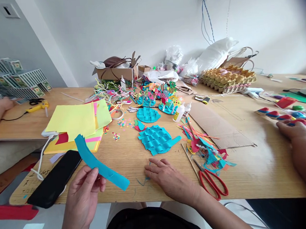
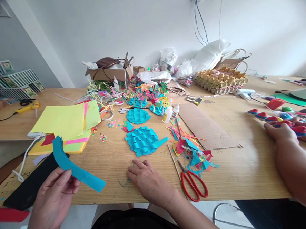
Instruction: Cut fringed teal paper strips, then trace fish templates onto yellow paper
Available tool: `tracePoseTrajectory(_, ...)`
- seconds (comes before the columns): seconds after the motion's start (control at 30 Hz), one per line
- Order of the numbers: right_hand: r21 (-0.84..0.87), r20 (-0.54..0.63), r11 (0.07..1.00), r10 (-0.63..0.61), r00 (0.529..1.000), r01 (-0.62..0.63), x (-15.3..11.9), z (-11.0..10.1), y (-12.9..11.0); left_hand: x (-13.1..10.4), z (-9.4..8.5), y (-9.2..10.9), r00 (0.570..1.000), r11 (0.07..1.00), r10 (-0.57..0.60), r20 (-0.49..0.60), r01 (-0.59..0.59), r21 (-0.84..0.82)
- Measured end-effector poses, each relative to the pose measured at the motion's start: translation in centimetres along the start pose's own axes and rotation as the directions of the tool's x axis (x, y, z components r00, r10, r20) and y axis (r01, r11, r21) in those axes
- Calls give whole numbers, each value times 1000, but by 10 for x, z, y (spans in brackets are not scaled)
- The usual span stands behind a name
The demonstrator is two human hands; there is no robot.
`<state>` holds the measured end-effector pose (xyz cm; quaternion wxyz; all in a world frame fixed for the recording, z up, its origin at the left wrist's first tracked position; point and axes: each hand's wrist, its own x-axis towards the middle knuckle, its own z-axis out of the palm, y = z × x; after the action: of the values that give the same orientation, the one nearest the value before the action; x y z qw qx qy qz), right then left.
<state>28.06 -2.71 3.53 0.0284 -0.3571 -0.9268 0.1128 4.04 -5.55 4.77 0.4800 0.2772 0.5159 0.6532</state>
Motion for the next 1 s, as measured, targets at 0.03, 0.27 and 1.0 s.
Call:
tracePoseTrajectory(0.03, 15, -1, 1000, 20, 1000, -20, -1, 0, 0, 0, 1, 0, 1000, 1000, 1, -1, -1, -1)
tracePoseTrajectory(0.27, 28, -5, 998, 50, 999, -50, 9, 7, 3, -4, 1, 4, 1000, 1000, 4, -13, -4, 16)
tracePoseTrajectory(1.0, -219, -61, 975, 33, 998, -46, 8, 35, -3, 1, 2, -1, 1000, 1000, -2, -2, 2, 23)
